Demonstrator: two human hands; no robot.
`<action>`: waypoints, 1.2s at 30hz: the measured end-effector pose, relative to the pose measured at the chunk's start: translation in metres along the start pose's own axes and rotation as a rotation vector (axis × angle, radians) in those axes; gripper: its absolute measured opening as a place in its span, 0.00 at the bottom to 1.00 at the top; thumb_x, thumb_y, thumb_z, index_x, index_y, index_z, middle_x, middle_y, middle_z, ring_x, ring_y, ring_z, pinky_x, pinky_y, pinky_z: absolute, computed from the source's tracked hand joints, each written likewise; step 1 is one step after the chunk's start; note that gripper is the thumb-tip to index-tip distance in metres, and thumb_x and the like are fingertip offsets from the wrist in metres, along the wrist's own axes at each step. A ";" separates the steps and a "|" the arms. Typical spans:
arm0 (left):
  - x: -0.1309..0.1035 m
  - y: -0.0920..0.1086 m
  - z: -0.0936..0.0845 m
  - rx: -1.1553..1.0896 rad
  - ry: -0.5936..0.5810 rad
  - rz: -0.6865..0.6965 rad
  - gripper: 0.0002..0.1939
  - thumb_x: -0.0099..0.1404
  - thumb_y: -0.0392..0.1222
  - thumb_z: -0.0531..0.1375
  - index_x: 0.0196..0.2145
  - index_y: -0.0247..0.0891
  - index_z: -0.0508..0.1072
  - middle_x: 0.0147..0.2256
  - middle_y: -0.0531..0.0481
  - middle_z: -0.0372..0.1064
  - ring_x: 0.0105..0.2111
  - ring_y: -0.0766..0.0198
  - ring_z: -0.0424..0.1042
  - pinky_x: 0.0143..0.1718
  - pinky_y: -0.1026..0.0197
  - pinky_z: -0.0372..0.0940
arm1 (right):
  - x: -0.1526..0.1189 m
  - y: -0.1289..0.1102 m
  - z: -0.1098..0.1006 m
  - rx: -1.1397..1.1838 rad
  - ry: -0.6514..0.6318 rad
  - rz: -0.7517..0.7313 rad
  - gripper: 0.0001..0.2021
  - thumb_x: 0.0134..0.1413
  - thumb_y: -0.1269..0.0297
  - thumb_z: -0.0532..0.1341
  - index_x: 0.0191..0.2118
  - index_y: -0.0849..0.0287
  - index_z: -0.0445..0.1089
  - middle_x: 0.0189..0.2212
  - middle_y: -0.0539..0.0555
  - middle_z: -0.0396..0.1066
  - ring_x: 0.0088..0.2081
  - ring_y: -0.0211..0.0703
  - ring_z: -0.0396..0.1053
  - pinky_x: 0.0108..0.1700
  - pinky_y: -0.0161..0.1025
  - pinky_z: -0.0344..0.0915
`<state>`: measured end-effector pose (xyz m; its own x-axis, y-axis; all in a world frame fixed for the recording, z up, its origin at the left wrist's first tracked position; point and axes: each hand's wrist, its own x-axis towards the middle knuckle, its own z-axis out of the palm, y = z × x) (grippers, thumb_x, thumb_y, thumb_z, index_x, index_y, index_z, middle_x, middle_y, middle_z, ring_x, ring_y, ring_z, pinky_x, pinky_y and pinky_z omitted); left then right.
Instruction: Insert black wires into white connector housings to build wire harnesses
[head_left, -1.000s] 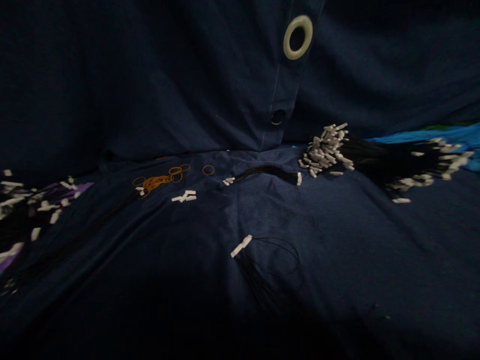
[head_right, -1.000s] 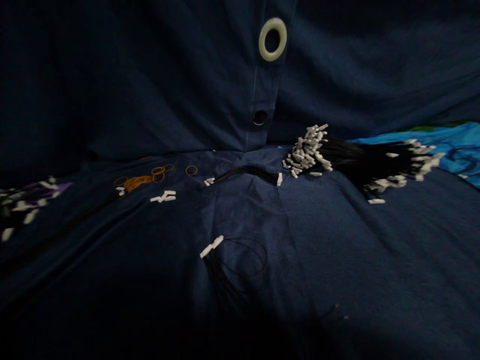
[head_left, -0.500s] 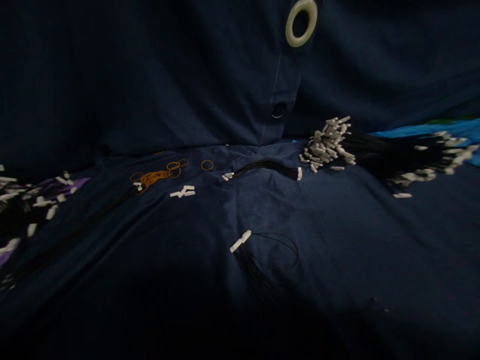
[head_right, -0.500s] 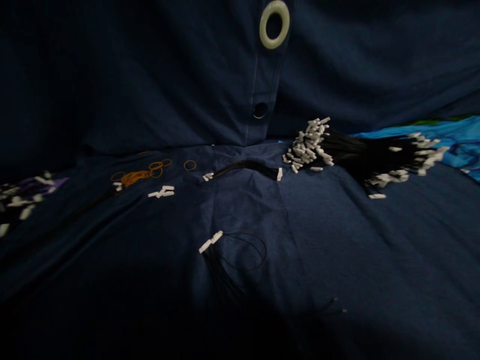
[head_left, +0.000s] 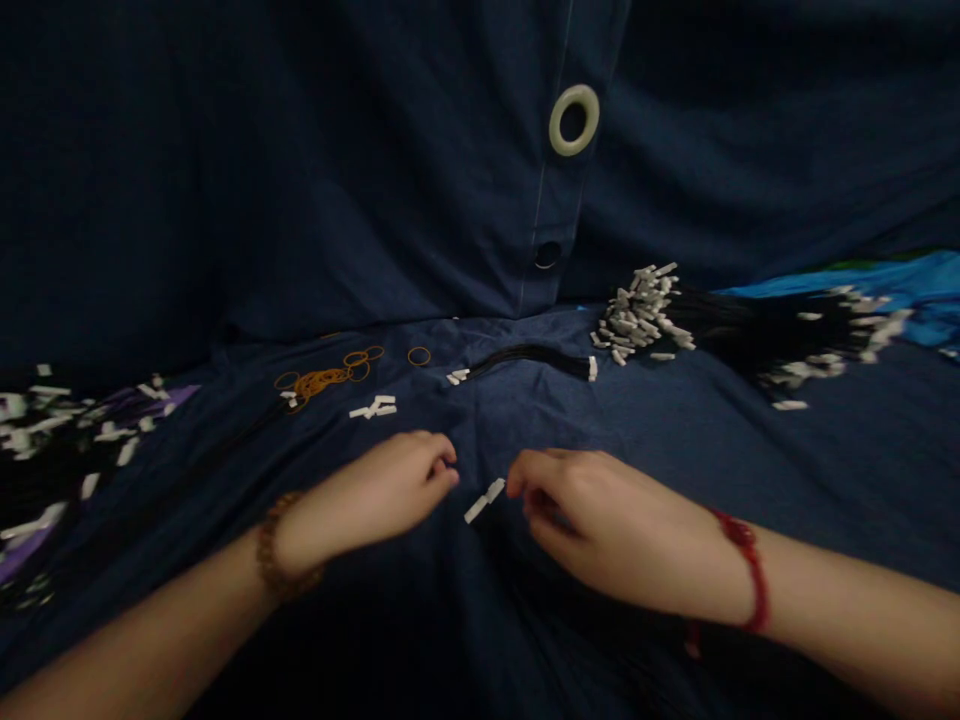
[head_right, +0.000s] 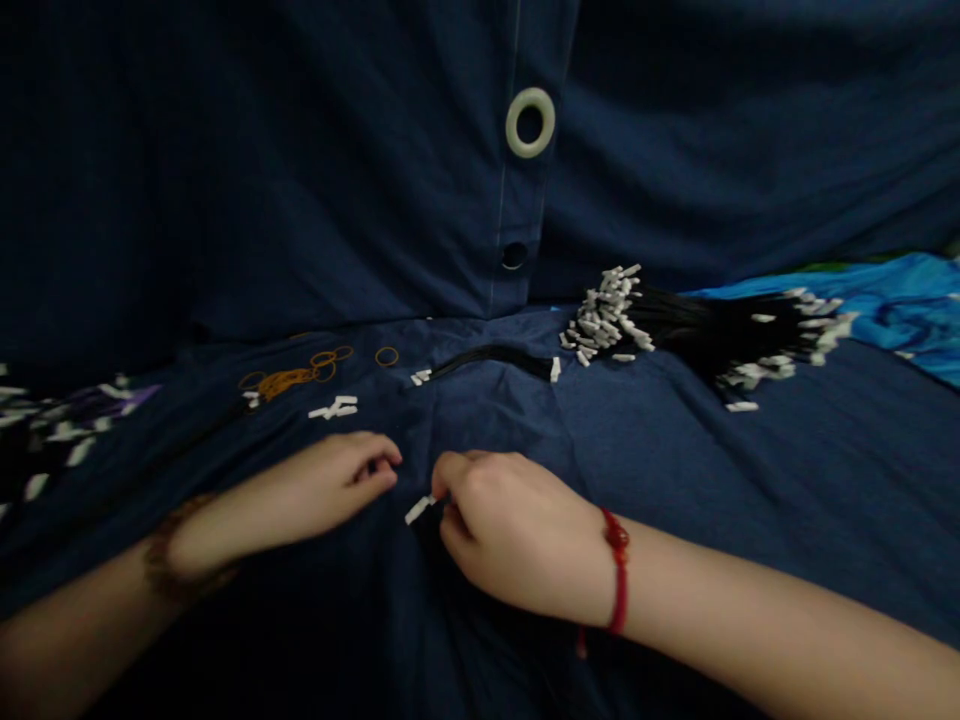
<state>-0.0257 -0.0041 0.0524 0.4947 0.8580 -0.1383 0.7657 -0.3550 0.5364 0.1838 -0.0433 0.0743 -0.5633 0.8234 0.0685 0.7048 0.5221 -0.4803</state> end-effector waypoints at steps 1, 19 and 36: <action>0.002 0.001 0.006 0.024 -0.009 0.022 0.10 0.61 0.44 0.54 0.34 0.34 0.69 0.31 0.49 0.66 0.32 0.61 0.65 0.38 0.55 0.58 | 0.006 0.005 0.010 -0.074 0.000 0.009 0.08 0.48 0.76 0.54 0.36 0.63 0.66 0.31 0.54 0.66 0.32 0.40 0.64 0.36 0.36 0.60; 0.028 -0.011 0.047 -0.906 -0.191 -0.185 0.11 0.58 0.43 0.56 0.36 0.33 0.67 0.25 0.54 0.63 0.23 0.71 0.60 0.25 0.67 0.56 | 0.035 0.064 0.049 0.224 0.097 0.122 0.05 0.56 0.71 0.51 0.37 0.59 0.62 0.27 0.47 0.67 0.28 0.34 0.64 0.30 0.31 0.58; 0.030 -0.018 0.056 -1.147 -0.122 -0.183 0.16 0.51 0.37 0.63 0.37 0.33 0.64 0.26 0.55 0.62 0.23 0.73 0.60 0.21 0.69 0.57 | 0.025 0.060 0.066 0.328 0.127 -0.007 0.06 0.58 0.70 0.50 0.38 0.60 0.62 0.29 0.49 0.66 0.30 0.34 0.64 0.32 0.31 0.58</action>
<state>-0.0016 0.0071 -0.0074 0.4992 0.7984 -0.3368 0.0401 0.3669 0.9294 0.1835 -0.0057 -0.0109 -0.4944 0.8522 0.1711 0.5135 0.4452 -0.7336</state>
